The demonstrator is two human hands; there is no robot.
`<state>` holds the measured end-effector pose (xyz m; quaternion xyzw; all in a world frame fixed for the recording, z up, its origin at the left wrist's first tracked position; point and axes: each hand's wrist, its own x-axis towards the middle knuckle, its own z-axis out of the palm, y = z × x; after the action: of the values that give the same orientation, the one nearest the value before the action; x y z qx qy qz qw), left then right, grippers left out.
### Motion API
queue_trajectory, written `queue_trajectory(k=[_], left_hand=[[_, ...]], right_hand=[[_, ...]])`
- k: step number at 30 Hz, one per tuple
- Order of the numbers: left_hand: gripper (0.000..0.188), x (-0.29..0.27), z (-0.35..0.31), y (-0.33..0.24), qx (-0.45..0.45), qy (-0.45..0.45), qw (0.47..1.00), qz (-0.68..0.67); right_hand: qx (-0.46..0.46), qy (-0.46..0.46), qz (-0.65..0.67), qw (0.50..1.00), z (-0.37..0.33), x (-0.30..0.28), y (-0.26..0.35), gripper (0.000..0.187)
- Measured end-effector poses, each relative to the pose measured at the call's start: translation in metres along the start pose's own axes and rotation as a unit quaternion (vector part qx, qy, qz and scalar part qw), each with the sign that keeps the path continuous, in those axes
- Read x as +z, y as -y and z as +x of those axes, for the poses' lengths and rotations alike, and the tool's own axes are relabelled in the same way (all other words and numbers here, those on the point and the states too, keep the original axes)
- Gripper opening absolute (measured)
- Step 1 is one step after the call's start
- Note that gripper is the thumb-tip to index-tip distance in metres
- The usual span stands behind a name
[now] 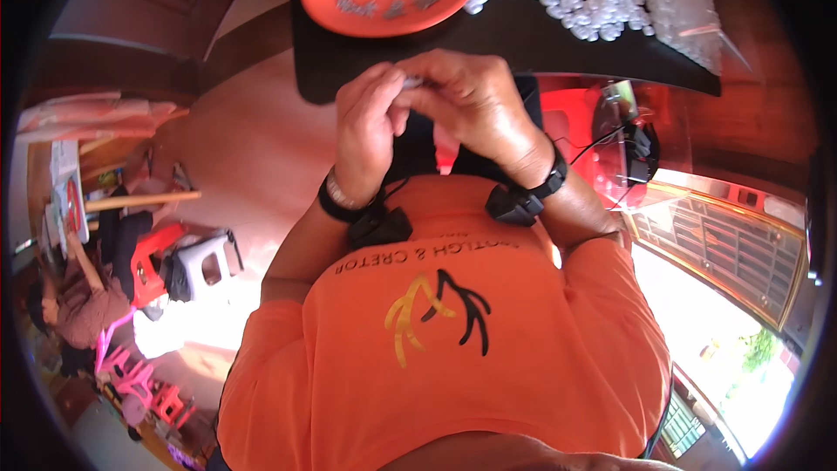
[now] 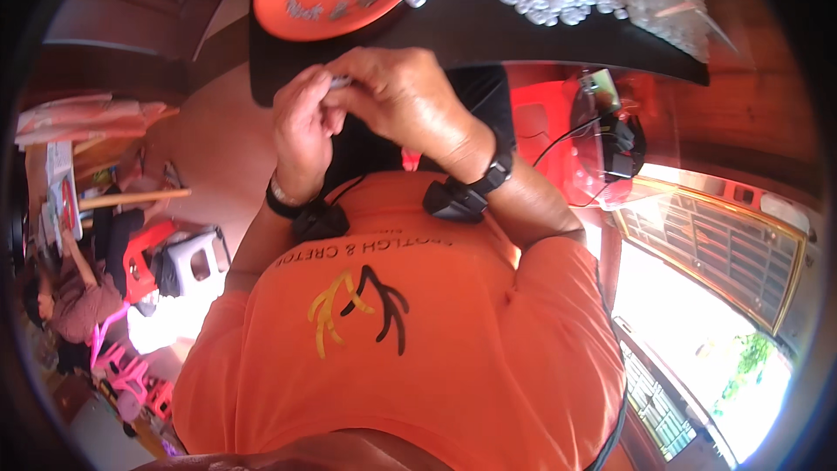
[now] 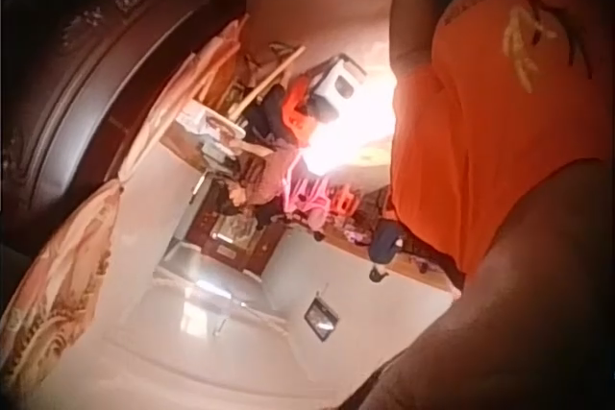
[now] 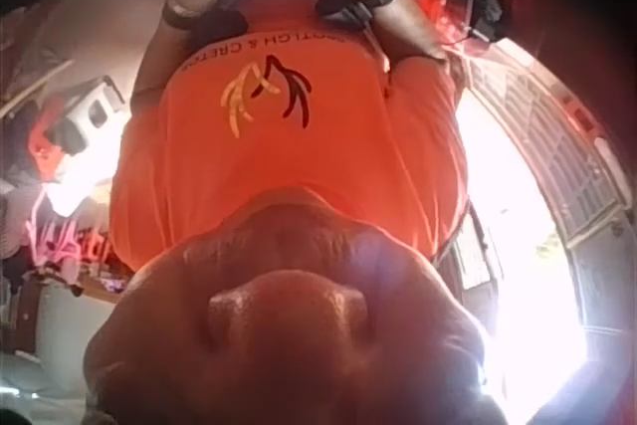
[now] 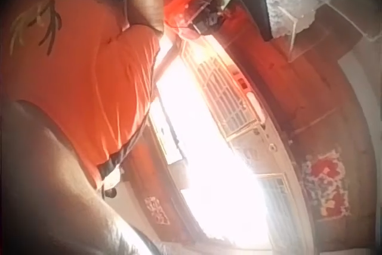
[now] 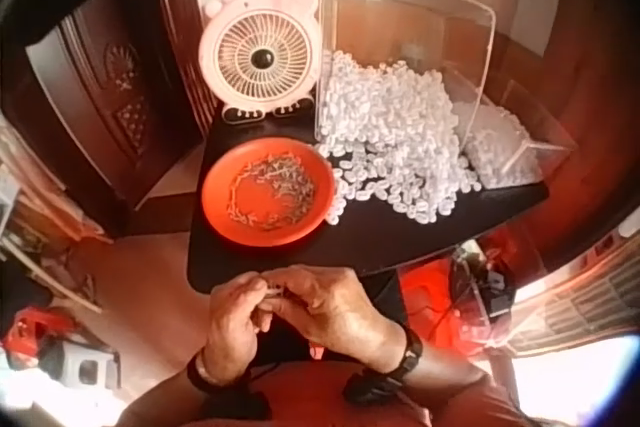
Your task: Assembling metal rings into small white plastic clips.
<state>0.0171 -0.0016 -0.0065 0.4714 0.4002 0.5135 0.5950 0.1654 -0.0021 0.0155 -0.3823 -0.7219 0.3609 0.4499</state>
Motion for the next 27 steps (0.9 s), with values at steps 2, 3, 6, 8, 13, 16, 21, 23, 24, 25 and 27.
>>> queue_trajectory(k=[2,3,6,8,13,16,21,23,24,25,27], left_hand=[[0.028,-0.003,-0.002,-0.001,-0.009,-0.001,1.000,-0.007],[0.029,-0.004,-0.002,0.001,-0.018,0.005,1.000,-0.005],[0.031,-0.001,-0.001,0.003,-0.013,0.000,1.000,-0.017],[0.032,0.002,0.001,0.002,-0.015,0.003,1.000,-0.015],[0.033,0.012,0.007,-0.007,-0.008,0.020,1.000,-0.017],[0.033,0.010,0.018,-0.014,0.061,0.039,0.997,0.018],[0.030,0.000,0.034,-0.011,0.072,0.012,0.997,0.024],[0.029,-0.004,0.031,-0.009,0.067,0.006,0.996,0.052],[0.029,-0.004,0.032,-0.008,0.068,0.003,0.996,0.051],[0.029,-0.004,0.032,-0.008,0.068,0.009,0.996,0.056],[0.029,-0.006,0.032,-0.007,0.067,0.005,0.996,0.058]], right_hand=[[-0.030,0.002,-0.026,0.999,0.002,0.000,-0.005,0.015],[-0.039,0.002,-0.026,0.999,0.002,-0.001,-0.004,0.016],[-0.067,-0.014,-0.063,0.996,0.003,-0.003,-0.007,0.014],[-0.073,-0.016,-0.091,0.993,0.001,-0.006,-0.010,0.013],[-0.083,-0.075,-0.033,0.993,0.000,-0.018,0.000,0.013],[-0.090,-0.160,-0.324,0.928,0.012,-0.091,0.017,0.018],[-0.112,-0.392,-0.417,0.812,0.043,-0.242,0.041,0.031],[-0.050,-0.394,-0.579,0.712,0.054,-0.274,0.050,0.032],[-0.033,-0.380,-0.662,0.646,0.058,-0.289,0.047,0.033],[-0.081,-0.370,-0.709,0.595,0.058,-0.305,0.037,0.034],[-0.163,-0.353,-0.529,0.754,0.062,-0.281,0.031,0.030]])
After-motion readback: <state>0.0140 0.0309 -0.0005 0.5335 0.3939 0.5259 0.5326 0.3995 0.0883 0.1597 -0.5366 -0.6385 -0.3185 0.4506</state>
